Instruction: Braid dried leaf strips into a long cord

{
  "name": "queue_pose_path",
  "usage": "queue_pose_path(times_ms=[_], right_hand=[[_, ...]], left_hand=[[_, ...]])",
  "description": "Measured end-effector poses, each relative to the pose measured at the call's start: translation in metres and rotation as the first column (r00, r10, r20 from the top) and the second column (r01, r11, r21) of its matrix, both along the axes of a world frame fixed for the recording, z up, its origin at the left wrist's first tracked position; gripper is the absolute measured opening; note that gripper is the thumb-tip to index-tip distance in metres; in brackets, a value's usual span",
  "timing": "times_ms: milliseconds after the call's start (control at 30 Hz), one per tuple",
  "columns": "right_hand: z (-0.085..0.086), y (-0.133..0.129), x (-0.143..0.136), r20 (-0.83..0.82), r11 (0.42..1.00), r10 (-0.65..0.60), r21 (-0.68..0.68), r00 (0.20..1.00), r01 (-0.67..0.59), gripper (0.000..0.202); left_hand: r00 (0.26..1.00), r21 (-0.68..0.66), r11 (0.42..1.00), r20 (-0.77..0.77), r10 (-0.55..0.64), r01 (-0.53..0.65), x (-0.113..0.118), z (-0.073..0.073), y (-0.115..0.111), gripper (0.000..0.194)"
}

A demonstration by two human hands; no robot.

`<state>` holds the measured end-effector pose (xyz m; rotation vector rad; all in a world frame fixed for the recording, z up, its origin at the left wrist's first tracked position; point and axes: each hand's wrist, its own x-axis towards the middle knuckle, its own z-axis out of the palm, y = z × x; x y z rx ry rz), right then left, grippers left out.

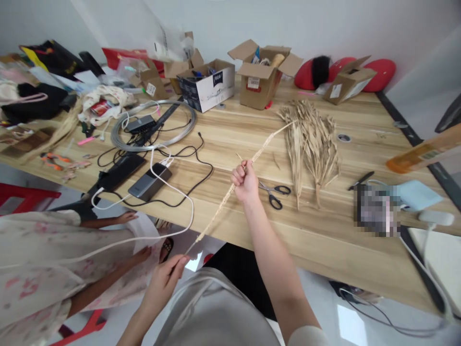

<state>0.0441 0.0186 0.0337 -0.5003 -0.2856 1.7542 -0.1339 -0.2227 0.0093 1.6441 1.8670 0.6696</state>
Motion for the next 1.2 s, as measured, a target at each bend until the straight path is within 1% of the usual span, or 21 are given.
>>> queue_pose_path(times_ms=[100, 167, 233, 367, 600, 700, 833, 967, 1100, 1200], right_hand=[[-0.001, -0.005, -0.009, -0.023, 0.996, 0.088, 0.012, 0.996, -0.087, 0.028], [-0.002, -0.010, -0.016, -0.014, 0.988, 0.153, -0.001, 0.988, -0.153, 0.030], [-0.004, -0.015, -0.022, -0.001, 0.985, 0.171, -0.020, 0.985, -0.171, 0.032], [-0.009, -0.020, -0.024, -0.005, 0.992, 0.123, -0.027, 0.992, -0.123, 0.038], [-0.017, -0.020, -0.024, 0.035, 0.995, 0.098, -0.023, 0.995, -0.097, 0.037], [-0.020, -0.019, -0.023, 0.018, 0.996, 0.085, -0.036, 0.996, -0.084, 0.038], [-0.020, -0.017, -0.018, -0.039, 0.996, 0.077, -0.031, 0.996, -0.079, 0.039], [-0.015, -0.020, -0.015, -0.102, 0.991, 0.129, -0.026, 0.986, -0.132, 0.041], [-0.013, -0.028, -0.019, -0.059, 0.972, 0.231, -0.036, 0.971, -0.233, 0.042], [-0.016, -0.031, -0.022, -0.021, 0.973, 0.218, -0.075, 0.976, -0.219, 0.044]], left_hand=[[0.994, 0.113, 0.988, -0.010, 0.105, -0.103, 0.000, -0.007, -0.010, 0.036], [0.986, 0.172, 0.971, 0.012, 0.164, -0.164, 0.008, -0.010, -0.009, 0.035], [0.983, 0.197, 0.963, 0.027, 0.184, -0.185, 0.017, -0.013, -0.005, 0.035], [0.989, 0.231, 0.961, 0.035, 0.145, -0.150, 0.030, -0.015, 0.000, 0.036], [0.994, 0.303, 0.950, -0.053, 0.095, -0.075, 0.033, -0.011, -0.001, 0.035], [0.994, 0.278, 0.958, -0.050, 0.092, -0.075, 0.033, -0.008, -0.001, 0.034], [0.994, 0.169, 0.979, 0.006, 0.113, -0.112, 0.034, -0.003, 0.001, 0.039], [0.981, 0.088, 0.981, 0.104, 0.165, -0.175, 0.037, -0.001, 0.005, 0.039], [0.961, 0.016, 0.978, 0.191, 0.199, -0.206, 0.041, -0.005, 0.012, 0.040], [0.963, 0.038, 0.978, 0.186, 0.193, -0.203, 0.043, -0.008, 0.016, 0.040]])
